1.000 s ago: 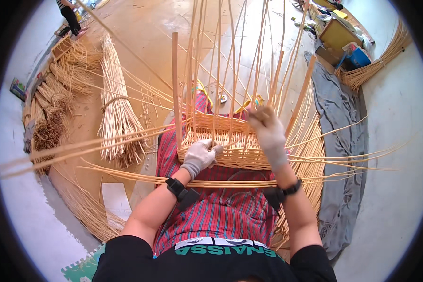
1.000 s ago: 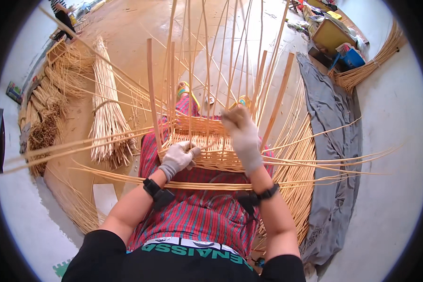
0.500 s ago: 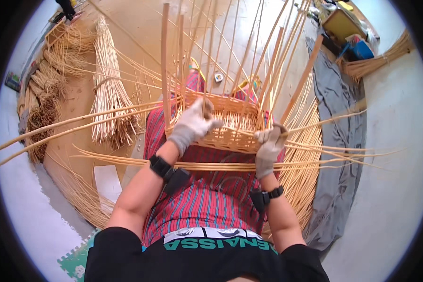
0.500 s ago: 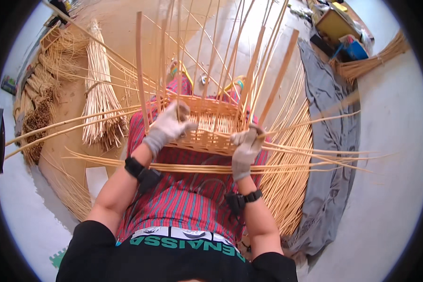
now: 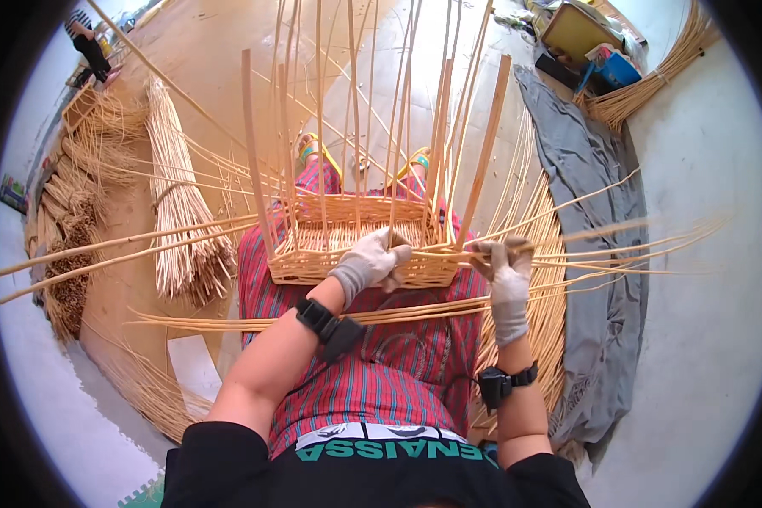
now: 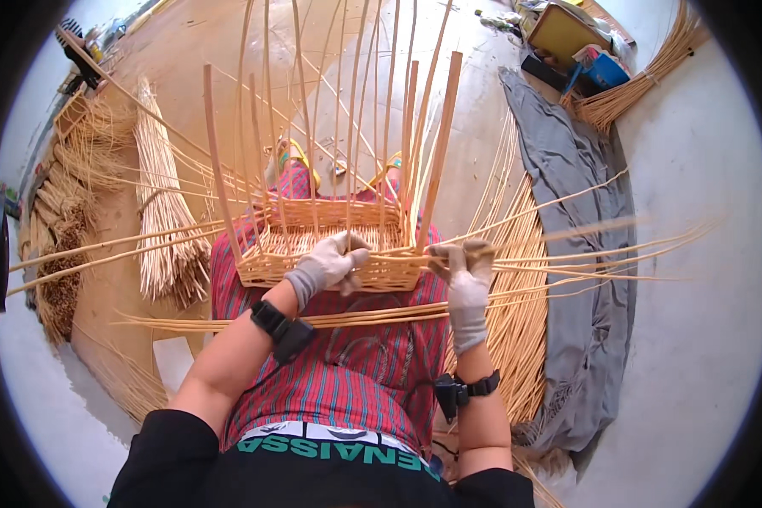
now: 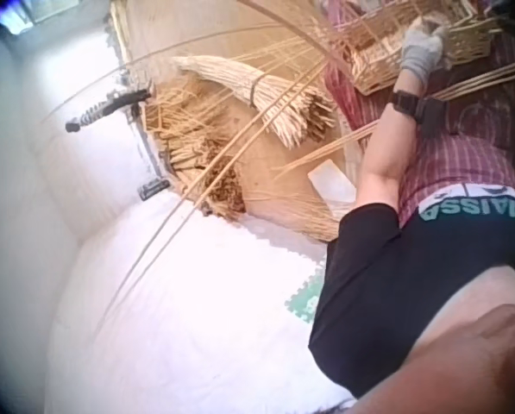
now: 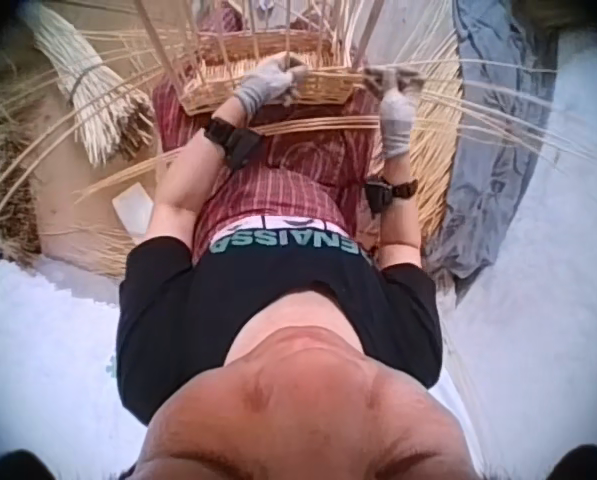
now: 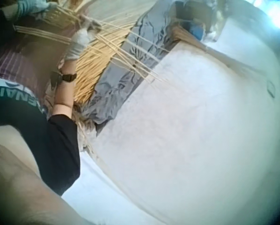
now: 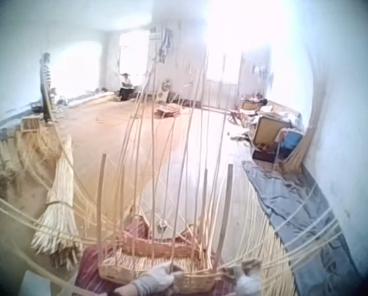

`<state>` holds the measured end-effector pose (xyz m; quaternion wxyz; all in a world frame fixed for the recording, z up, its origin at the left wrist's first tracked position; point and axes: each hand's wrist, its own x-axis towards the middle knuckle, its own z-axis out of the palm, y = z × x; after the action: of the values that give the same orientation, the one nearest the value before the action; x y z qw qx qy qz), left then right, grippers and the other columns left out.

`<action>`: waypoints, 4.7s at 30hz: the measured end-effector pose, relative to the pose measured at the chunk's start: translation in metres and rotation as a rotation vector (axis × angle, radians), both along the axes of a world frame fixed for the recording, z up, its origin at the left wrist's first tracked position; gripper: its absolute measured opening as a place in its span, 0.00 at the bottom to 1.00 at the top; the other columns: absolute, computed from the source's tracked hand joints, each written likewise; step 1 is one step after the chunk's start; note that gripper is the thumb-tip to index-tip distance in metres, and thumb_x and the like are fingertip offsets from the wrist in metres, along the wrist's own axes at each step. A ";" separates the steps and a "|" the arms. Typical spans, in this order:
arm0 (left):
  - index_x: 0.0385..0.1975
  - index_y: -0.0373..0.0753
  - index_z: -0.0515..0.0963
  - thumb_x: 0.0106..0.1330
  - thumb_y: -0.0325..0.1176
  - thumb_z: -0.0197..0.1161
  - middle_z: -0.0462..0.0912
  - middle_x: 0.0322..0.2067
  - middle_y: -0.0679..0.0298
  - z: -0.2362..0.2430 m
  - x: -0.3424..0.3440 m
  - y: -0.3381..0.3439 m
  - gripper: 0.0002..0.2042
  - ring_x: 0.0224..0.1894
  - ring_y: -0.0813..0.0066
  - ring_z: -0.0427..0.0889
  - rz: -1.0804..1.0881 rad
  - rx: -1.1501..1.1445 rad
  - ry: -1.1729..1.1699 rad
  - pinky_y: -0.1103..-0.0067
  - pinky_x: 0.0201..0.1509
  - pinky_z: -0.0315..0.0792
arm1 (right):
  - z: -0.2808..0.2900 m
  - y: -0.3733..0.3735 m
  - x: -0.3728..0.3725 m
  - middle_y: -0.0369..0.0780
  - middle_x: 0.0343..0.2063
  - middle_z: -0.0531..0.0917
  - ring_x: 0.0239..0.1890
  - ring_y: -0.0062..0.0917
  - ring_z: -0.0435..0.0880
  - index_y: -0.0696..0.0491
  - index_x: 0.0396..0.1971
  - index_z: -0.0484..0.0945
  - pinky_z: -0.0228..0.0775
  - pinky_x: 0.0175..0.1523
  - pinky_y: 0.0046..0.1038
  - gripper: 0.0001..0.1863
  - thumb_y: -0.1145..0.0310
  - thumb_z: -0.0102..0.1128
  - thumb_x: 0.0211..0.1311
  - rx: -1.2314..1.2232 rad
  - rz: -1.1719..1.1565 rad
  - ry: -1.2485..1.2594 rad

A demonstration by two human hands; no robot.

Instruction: The recorder is weaving a rectangular basket using long, thin reed-like strips, including measuring dimensions with a tape measure.

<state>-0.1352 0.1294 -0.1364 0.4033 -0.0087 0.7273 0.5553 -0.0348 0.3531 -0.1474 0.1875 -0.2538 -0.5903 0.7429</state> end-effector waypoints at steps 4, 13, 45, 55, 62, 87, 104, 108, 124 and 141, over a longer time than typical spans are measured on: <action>0.44 0.38 0.82 0.75 0.42 0.62 0.86 0.29 0.58 -0.042 0.006 0.005 0.13 0.40 0.68 0.87 0.076 -0.104 0.363 0.70 0.45 0.77 | 0.056 -0.038 -0.114 0.45 0.56 0.82 0.59 0.31 0.82 0.53 0.67 0.65 0.77 0.60 0.31 0.28 0.79 0.60 0.68 0.778 0.371 0.379; 0.36 0.36 0.84 0.68 0.35 0.71 0.87 0.29 0.67 -0.072 -0.004 0.017 0.08 0.31 0.81 0.80 0.186 -0.061 0.383 0.78 0.40 0.76 | -0.004 -0.001 0.000 0.38 0.31 0.81 0.37 0.30 0.88 0.53 0.50 0.70 0.86 0.43 0.36 0.15 0.56 0.44 0.83 -0.122 -0.379 0.171; 0.69 0.41 0.65 0.60 0.34 0.78 0.86 0.42 0.58 0.153 -0.038 -0.044 0.38 0.48 0.72 0.88 0.223 0.133 1.236 0.76 0.52 0.82 | -0.005 -0.075 0.151 0.40 0.32 0.88 0.43 0.35 0.86 0.45 0.32 0.88 0.73 0.55 0.39 0.19 0.47 0.58 0.68 1.316 0.987 0.061; 0.68 0.36 0.66 0.58 0.30 0.79 0.80 0.46 0.58 0.179 0.041 -0.022 0.38 0.45 0.72 0.85 0.155 0.196 1.397 0.77 0.51 0.81 | 0.107 0.028 0.064 0.44 0.37 0.88 0.42 0.40 0.88 0.51 0.43 0.86 0.81 0.50 0.39 0.09 0.67 0.66 0.65 0.977 0.120 0.208; 0.60 0.42 0.77 0.44 0.46 0.85 0.83 0.40 0.61 0.187 0.107 -0.023 0.40 0.40 0.58 0.82 0.134 0.160 1.746 0.63 0.49 0.72 | 0.146 0.080 -0.117 0.45 0.47 0.87 0.55 0.38 0.84 0.51 0.54 0.82 0.72 0.63 0.42 0.17 0.61 0.59 0.71 1.536 -0.067 0.393; 0.60 0.37 0.72 0.60 0.46 0.75 0.82 0.48 0.48 0.119 -0.048 -0.057 0.32 0.51 0.51 0.84 -0.078 0.625 1.235 0.67 0.57 0.78 | 0.173 0.035 -0.026 0.57 0.34 0.86 0.42 0.59 0.84 0.58 0.40 0.83 0.76 0.50 0.54 0.24 0.48 0.57 0.72 1.588 -0.019 -0.363; 0.61 0.36 0.76 0.69 0.54 0.70 0.84 0.45 0.63 -0.061 -0.104 -0.124 0.31 0.43 0.74 0.84 0.552 0.509 0.301 0.76 0.47 0.81 | 0.105 -0.079 -0.216 0.48 0.33 0.89 0.41 0.43 0.90 0.49 0.38 0.85 0.79 0.49 0.46 0.24 0.42 0.53 0.70 1.879 0.292 -0.437; 0.54 0.37 0.79 0.69 0.50 0.72 0.84 0.41 0.65 -0.059 -0.091 -0.127 0.25 0.39 0.77 0.85 0.528 0.528 -0.001 0.77 0.40 0.83 | 0.077 -0.077 -0.206 0.48 0.32 0.89 0.40 0.43 0.89 0.52 0.39 0.84 0.76 0.51 0.44 0.24 0.43 0.58 0.68 1.842 0.226 -0.410; 0.67 0.40 0.73 0.69 0.34 0.72 0.81 0.57 0.64 0.014 -0.087 -0.123 0.27 0.56 0.77 0.79 0.510 0.548 0.567 0.76 0.60 0.77 | 0.073 -0.066 -0.146 0.45 0.25 0.87 0.31 0.43 0.87 0.51 0.33 0.81 0.72 0.44 0.45 0.15 0.53 0.61 0.66 1.615 -0.095 -0.168; 0.68 0.36 0.70 0.66 0.21 0.65 0.81 0.55 0.61 -0.009 0.007 -0.179 0.28 0.53 0.72 0.81 0.415 0.700 0.493 0.76 0.57 0.80 | 0.045 -0.088 -0.064 0.48 0.28 0.88 0.35 0.46 0.89 0.52 0.38 0.80 0.74 0.47 0.47 0.17 0.52 0.61 0.68 1.463 0.068 -0.242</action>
<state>-0.1286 -0.0495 -0.1454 0.0779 0.1146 0.5534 0.8213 -0.0988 0.2648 -0.1022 0.2191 -0.1257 -0.9585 0.1323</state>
